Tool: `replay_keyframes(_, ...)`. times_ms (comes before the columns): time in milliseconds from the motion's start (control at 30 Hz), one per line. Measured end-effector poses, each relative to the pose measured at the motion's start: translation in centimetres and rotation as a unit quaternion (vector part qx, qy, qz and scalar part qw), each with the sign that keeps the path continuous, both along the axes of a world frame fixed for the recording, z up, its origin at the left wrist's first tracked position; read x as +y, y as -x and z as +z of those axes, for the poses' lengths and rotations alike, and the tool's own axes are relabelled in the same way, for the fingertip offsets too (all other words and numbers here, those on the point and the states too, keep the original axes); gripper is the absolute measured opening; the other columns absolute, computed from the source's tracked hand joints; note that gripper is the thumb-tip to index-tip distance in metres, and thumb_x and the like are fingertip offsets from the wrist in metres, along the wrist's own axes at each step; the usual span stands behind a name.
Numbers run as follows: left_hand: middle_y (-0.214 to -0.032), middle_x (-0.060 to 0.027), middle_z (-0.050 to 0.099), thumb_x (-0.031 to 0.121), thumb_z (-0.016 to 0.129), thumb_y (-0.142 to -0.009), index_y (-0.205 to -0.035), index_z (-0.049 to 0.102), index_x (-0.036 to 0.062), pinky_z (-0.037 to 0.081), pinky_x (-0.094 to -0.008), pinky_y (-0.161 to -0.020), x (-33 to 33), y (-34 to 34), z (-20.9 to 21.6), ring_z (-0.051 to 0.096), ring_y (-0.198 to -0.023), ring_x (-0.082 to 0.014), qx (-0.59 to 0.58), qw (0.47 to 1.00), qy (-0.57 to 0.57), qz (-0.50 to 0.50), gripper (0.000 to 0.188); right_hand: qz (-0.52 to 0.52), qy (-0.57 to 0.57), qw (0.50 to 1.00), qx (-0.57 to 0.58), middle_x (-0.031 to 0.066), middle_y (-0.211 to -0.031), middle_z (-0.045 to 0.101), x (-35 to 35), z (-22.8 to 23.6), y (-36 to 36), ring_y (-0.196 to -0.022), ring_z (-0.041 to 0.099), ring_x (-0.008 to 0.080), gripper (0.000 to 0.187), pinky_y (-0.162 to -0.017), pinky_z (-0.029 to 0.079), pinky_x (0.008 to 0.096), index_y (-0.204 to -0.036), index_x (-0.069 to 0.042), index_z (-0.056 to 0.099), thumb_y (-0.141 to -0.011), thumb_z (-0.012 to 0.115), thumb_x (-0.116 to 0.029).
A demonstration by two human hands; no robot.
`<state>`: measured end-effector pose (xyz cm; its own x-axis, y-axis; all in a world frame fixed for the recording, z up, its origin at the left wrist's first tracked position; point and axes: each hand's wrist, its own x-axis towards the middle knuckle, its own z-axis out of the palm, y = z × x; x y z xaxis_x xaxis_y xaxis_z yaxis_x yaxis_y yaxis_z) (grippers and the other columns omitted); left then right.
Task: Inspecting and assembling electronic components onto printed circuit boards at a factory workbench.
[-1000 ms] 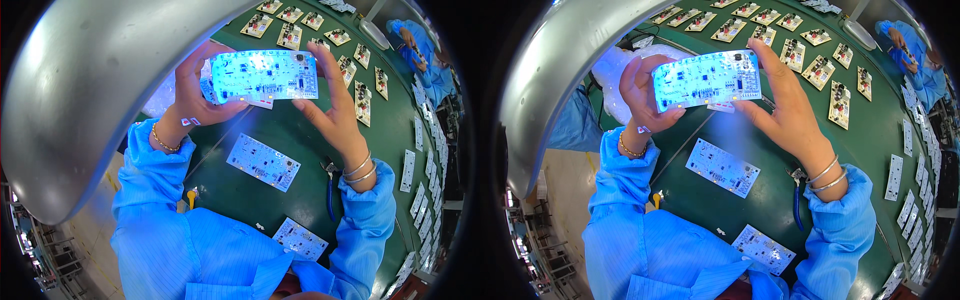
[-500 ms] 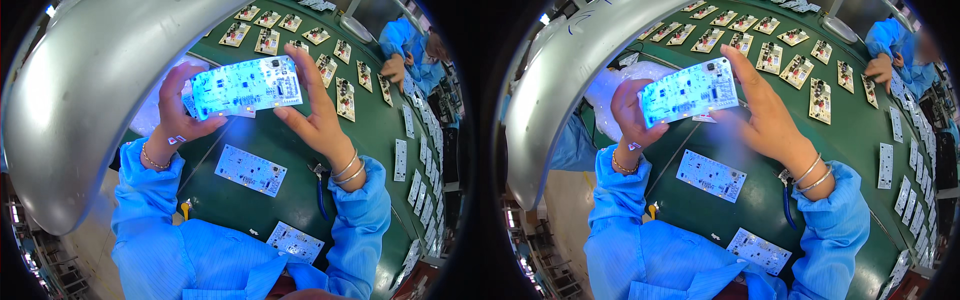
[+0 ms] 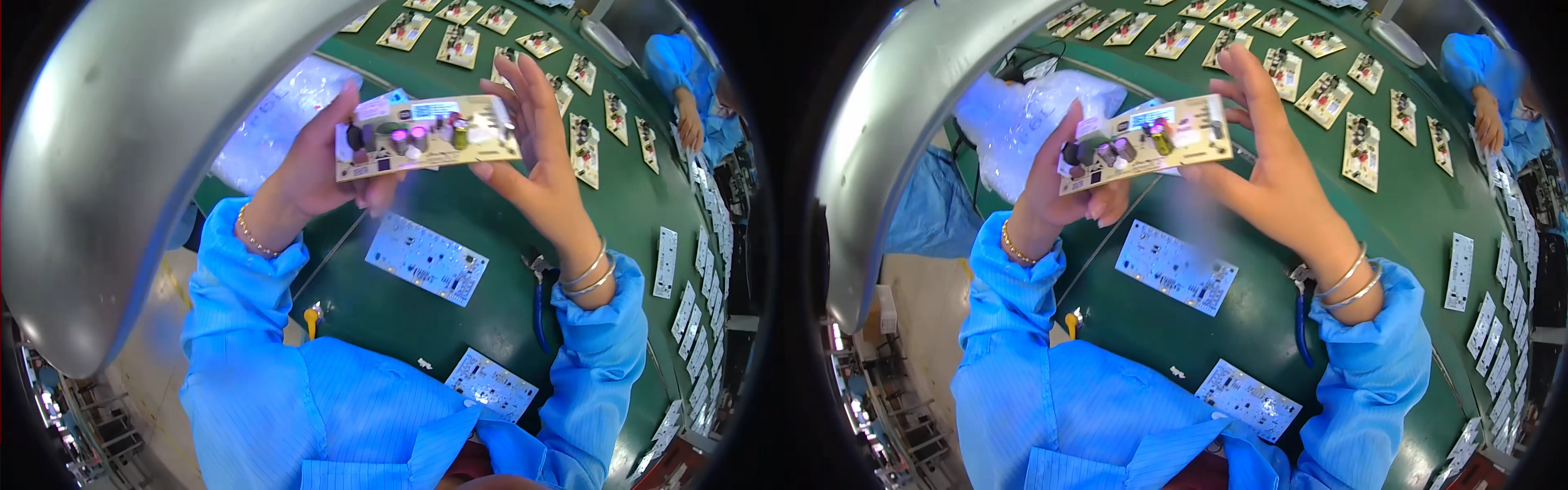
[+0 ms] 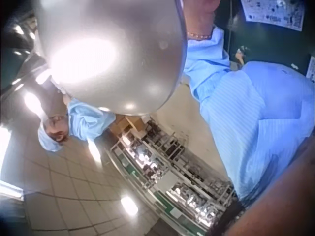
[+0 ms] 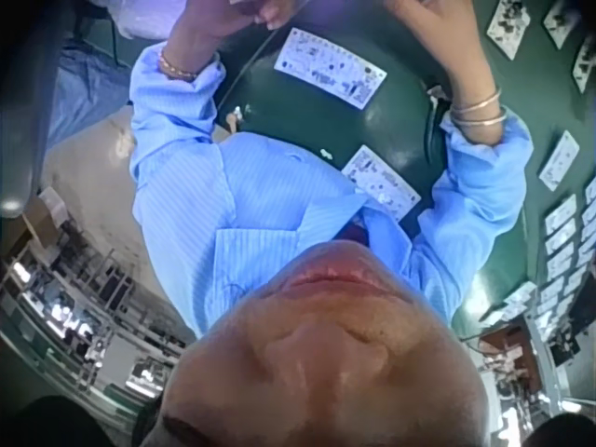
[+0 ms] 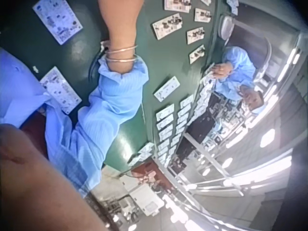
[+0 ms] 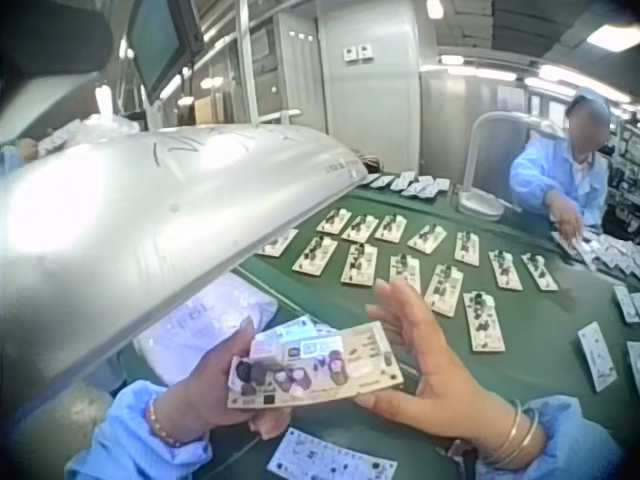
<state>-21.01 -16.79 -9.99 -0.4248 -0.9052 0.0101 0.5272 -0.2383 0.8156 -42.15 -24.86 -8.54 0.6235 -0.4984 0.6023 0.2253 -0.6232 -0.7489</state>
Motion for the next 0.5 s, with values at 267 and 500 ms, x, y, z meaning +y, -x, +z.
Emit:
replay_keyframes(267, -0.063, -0.016, 0.057, 0.072, 0.013, -0.074, -0.106, 0.049, -0.0046, 0.042, -0.0318, -0.05, -0.2, 0.3, -0.4, 0.053, -0.05, -0.0227, 0.173, 0.977, 0.022, -0.121, 0.091, 0.113, -0.174, 0.975, 0.076, 0.0112, -0.121, 0.042, 0.2, 1.2, 0.9, -0.113, 0.039, 0.0184, 0.062, -0.096, 0.028, 0.0305, -0.126, -0.002, 0.032, -0.077, 0.055, -0.03)
replay_keyframes(500, -0.062, -0.0173, 0.056, 0.074, 0.006, -0.07, -0.112, 0.043, -0.0064, 0.041, -0.0302, -0.051, 1.1, 1.5, 0.5, 0.051, -0.048, -0.0205, 0.142, 0.973, 0.131, -0.125, 0.098, 0.229, -0.39, 0.892, 0.013, 0.0155, -0.11, 0.047, 0.4, 0.3, 0.4, -0.103, 0.047, 0.0243, 0.06, -0.091, 0.035, 0.0357, -0.116, 0.002, 0.038, -0.077, 0.051, -0.042)
